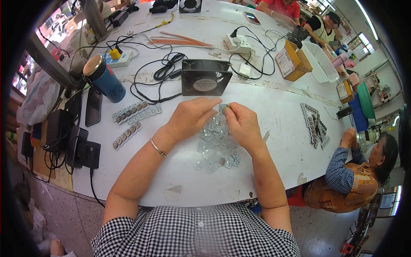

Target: The recorder is sorting and assembling small electronic components, testing them against a point on the table to ensure their LEDs light up correctly.

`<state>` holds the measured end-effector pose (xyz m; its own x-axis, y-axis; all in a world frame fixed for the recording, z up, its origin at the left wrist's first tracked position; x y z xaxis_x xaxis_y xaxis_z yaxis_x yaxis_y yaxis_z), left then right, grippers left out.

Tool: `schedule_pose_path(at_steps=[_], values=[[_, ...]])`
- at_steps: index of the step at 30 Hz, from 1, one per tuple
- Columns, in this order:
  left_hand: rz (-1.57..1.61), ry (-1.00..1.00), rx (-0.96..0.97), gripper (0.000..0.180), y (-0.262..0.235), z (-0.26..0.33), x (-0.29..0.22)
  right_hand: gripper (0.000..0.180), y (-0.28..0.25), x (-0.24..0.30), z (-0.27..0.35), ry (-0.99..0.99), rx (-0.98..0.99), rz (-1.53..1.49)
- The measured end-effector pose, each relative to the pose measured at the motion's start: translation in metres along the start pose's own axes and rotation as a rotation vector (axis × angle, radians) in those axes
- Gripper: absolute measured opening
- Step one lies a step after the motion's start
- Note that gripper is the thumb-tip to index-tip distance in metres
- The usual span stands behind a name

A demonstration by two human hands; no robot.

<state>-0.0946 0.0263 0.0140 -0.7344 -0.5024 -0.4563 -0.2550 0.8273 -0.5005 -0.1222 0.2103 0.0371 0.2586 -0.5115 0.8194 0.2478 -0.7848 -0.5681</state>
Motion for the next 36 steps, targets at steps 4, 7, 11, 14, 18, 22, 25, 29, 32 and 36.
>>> schedule_pose_path(at_steps=[4,7,11,14,18,22,25,29,32,36], values=[[-0.084,0.063,0.022,0.030,-0.002,0.003,0.002,0.020,0.003,0.001,0.000,-0.005,0.005,0.010],[-0.111,0.082,0.026,0.030,-0.002,0.003,0.002,0.020,0.004,-0.001,0.000,0.011,0.023,-0.027],[-0.135,0.100,0.027,0.029,-0.002,0.002,0.002,0.020,0.005,-0.003,-0.001,0.024,0.029,-0.044],[-0.152,0.106,0.034,0.028,-0.002,0.003,0.003,0.019,0.007,-0.003,0.000,0.011,0.029,-0.032],[-0.160,0.118,0.019,0.028,-0.002,0.003,0.003,0.019,0.008,-0.001,0.000,0.001,0.008,-0.025],[-0.138,0.094,-0.045,0.026,0.000,0.000,-0.001,0.019,0.010,-0.005,-0.001,-0.039,-0.025,-0.031],[-0.127,0.054,-0.105,0.023,0.000,0.000,-0.003,0.018,0.012,-0.005,-0.002,-0.072,-0.084,-0.039],[-0.141,0.053,-0.107,0.017,0.002,0.002,-0.004,0.018,0.013,-0.006,-0.002,-0.065,-0.114,-0.068],[-0.167,0.052,-0.068,0.013,0.002,0.001,-0.008,0.018,0.013,-0.007,-0.001,-0.051,-0.104,-0.105],[-0.172,0.073,-0.097,0.012,0.002,0.000,-0.009,0.019,0.013,-0.004,0.000,0.005,-0.071,-0.177]])
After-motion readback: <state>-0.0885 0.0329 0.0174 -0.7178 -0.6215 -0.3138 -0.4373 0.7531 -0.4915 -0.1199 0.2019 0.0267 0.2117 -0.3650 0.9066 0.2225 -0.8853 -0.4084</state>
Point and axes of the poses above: each hand's wrist, its own z-axis away from the middle knuckle, its own y-axis out of the palm, x = y × z, the point moved 1 cm from there along -z, towards the middle knuckle, and after that the axes turned 10 degrees about y, right-handed, at the moved point
